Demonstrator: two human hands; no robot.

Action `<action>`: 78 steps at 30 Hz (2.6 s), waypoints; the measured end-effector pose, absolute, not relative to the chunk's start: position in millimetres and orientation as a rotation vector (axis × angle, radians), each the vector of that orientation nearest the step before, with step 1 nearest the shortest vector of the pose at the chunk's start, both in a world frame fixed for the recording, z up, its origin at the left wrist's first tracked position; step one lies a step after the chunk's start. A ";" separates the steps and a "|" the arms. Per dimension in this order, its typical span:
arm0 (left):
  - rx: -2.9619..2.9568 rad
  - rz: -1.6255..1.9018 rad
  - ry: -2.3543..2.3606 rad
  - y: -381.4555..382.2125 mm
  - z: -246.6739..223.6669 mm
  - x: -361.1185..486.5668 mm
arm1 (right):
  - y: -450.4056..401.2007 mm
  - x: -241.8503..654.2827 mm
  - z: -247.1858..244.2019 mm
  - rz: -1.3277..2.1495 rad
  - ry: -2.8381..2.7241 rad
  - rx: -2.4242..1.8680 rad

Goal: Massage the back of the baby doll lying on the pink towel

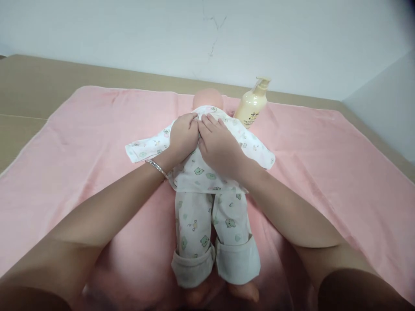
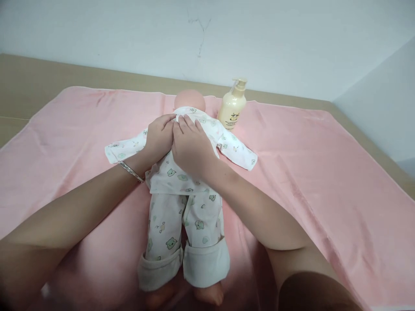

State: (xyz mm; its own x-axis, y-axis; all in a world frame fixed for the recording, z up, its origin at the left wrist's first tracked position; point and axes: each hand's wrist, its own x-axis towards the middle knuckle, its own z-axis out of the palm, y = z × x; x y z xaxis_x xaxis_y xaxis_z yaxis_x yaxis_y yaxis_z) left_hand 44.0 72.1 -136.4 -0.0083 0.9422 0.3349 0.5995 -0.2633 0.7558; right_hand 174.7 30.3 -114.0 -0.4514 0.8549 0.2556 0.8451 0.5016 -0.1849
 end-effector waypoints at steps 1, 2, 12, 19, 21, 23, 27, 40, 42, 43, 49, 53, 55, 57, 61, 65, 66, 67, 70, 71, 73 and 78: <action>1.893 1.179 1.586 72.3 -136.6 43.6 | 35.8 177.6 -114.1 0.089 -2.442 -1.403; 1.902 1.187 1.582 72.8 -137.1 43.3 | 42.9 182.0 -114.0 0.135 -2.421 -1.410; 1.910 1.186 1.621 74.5 -138.3 43.4 | 28.1 178.3 -123.8 -0.016 -2.187 -1.582; 1.942 1.140 1.632 73.8 -135.9 44.8 | 49.6 183.5 -116.0 0.136 -2.265 -1.479; 1.927 1.153 1.635 73.6 -136.5 44.9 | 64.5 195.8 -114.1 0.210 -2.183 -1.517; 1.916 1.151 1.635 73.3 -136.7 44.5 | 69.4 203.0 -113.2 0.233 -2.135 -1.589; 1.942 1.126 1.627 75.0 -136.5 41.8 | 47.5 195.6 -111.4 0.148 -2.281 -1.676; 2.101 0.849 1.748 70.9 -115.6 40.1 | 77.6 211.9 -122.6 0.249 -2.239 -1.214; 2.149 0.766 1.811 66.6 -110.2 42.1 | 80.7 212.8 -128.6 0.207 -2.063 -1.255; 2.174 0.724 1.843 63.8 -107.8 43.2 | 81.1 212.8 -131.0 0.190 -1.985 -1.303; 2.235 0.641 1.874 50.8 -103.5 48.9 | 80.9 220.0 -130.5 0.113 -1.953 -1.404; 2.143 0.690 1.782 61.8 -113.1 49.7 | 75.6 219.3 -121.1 0.069 -2.089 -1.603; 2.092 0.729 1.762 69.6 -119.3 49.1 | 69.6 212.7 -117.6 0.068 -2.129 -1.711; 2.066 0.751 1.717 75.5 -124.2 47.6 | 61.0 203.5 -115.7 0.052 -2.139 -1.747; 2.066 0.786 1.620 80.4 -126.1 43.6 | 38.7 185.5 -110.8 -0.037 -2.175 -1.732; 2.129 0.773 1.623 75.9 -119.8 44.8 | 29.4 182.3 -99.7 0.067 -2.222 -1.761; 2.162 0.736 1.660 72.7 -117.9 46.2 | 31.5 184.7 -97.2 0.124 -2.211 -1.781; 2.204 0.693 1.702 68.6 -116.2 47.8 | 35.2 187.9 -95.4 0.182 -2.191 -1.804; 2.417 0.635 1.693 53.5 -113.7 52.6 | 50.1 199.5 -93.9 0.317 -2.149 -1.850; 2.495 0.644 1.634 48.9 -113.3 53.8 | 54.4 202.7 -94.3 0.350 -2.147 -1.852; 2.569 0.651 1.539 43.0 -112.0 55.1 | 59.1 206.4 -95.4 0.392 -2.154 -1.836; 2.357 0.511 1.624 52.2 -101.3 50.0 | 42.8 197.3 -91.0 0.203 -2.257 -1.847</action>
State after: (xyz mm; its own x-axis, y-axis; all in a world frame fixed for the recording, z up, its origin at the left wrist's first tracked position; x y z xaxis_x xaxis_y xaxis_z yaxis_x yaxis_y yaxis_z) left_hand 50.0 52.2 -101.3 0.3234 0.9341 0.1512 0.8527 -0.3569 0.3815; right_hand 197.3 42.8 -91.0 -0.1873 0.9790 0.0801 0.9489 0.2014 -0.2428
